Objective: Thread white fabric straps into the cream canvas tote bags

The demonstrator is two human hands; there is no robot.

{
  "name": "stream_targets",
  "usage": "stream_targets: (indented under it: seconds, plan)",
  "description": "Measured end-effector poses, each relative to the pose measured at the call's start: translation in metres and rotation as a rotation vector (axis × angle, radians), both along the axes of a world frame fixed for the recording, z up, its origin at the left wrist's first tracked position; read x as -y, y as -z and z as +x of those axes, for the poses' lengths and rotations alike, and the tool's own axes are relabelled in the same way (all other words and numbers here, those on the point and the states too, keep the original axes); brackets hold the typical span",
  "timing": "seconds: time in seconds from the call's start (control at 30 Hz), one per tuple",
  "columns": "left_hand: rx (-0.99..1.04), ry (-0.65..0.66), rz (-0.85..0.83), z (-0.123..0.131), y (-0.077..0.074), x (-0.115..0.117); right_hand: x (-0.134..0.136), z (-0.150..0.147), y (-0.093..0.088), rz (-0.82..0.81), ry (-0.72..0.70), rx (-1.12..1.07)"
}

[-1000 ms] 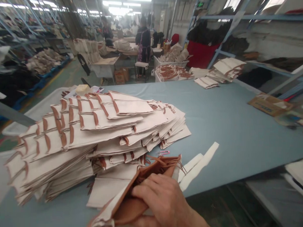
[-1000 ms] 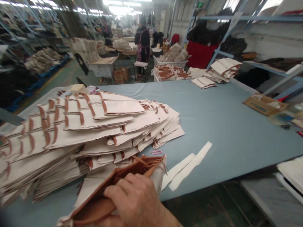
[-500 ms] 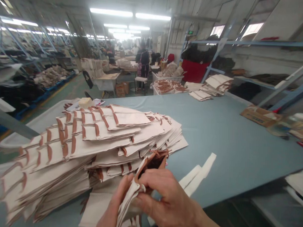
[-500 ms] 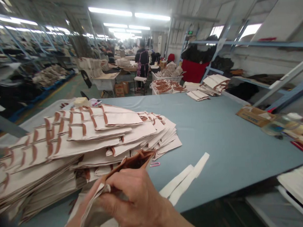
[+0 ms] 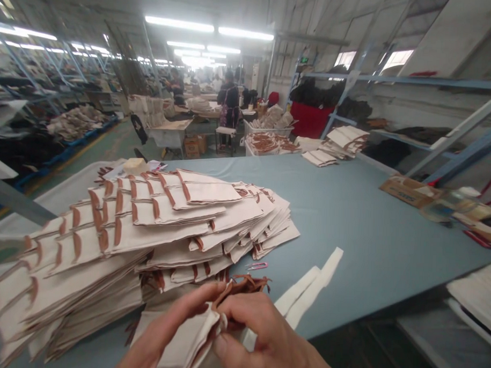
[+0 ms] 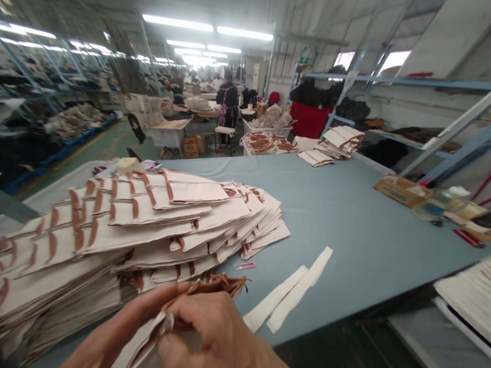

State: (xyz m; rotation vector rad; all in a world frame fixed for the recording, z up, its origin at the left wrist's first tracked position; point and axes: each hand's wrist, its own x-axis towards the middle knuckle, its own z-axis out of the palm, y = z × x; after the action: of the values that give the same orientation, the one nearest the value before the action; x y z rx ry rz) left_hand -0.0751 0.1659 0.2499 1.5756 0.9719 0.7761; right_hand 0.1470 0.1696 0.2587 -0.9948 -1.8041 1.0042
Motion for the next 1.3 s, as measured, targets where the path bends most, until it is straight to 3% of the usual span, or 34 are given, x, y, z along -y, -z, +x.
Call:
stream_targets:
  seconds: [0.13,0.2,0.33,0.5,0.6,0.7,0.83,1.07,1.17,1.23,1.3]
  plan:
    - [-0.105,0.029,-0.025,-0.003,0.0,-0.005,0.007,-0.003,0.005,-0.029,-0.013,-0.03]
    - [-0.058,0.047,-0.075,0.001,0.003,-0.004,0.008,-0.002,0.004,-0.032,-0.022,-0.049]
    - [0.125,0.042,-0.165,0.017,0.018,0.002,0.009,0.002,-0.003,-0.086,-0.02,-0.106]
    - [0.123,0.009,-0.199,0.026,0.037,0.006,0.012,0.01,-0.002,-0.18,0.049,-0.106]
    - [0.07,-0.026,-0.208,0.027,0.038,0.009,0.015,0.016,0.007,-0.145,0.036,-0.059]
    - [0.049,-0.099,-0.196,0.035,0.034,0.016,0.019,0.015,0.018,-0.102,0.111,-0.028]
    - [0.025,-0.167,-0.176,0.049,0.032,0.021,0.019,0.008,0.023,-0.148,0.15,-0.114]
    - [0.278,-0.212,-0.342,0.056,0.047,0.021,0.014,0.009,0.024,-0.201,0.052,-0.161]
    - [0.162,-0.295,-0.28,0.055,0.044,0.024,0.014,0.01,0.029,-0.171,0.048,-0.127]
    - [-0.035,-0.374,-0.142,0.053,0.037,0.027,0.013,0.009,0.032,-0.137,0.089,-0.086]
    - [-0.201,-0.369,-0.022,0.051,0.029,0.03,0.013,0.006,0.036,-0.069,0.154,-0.048]
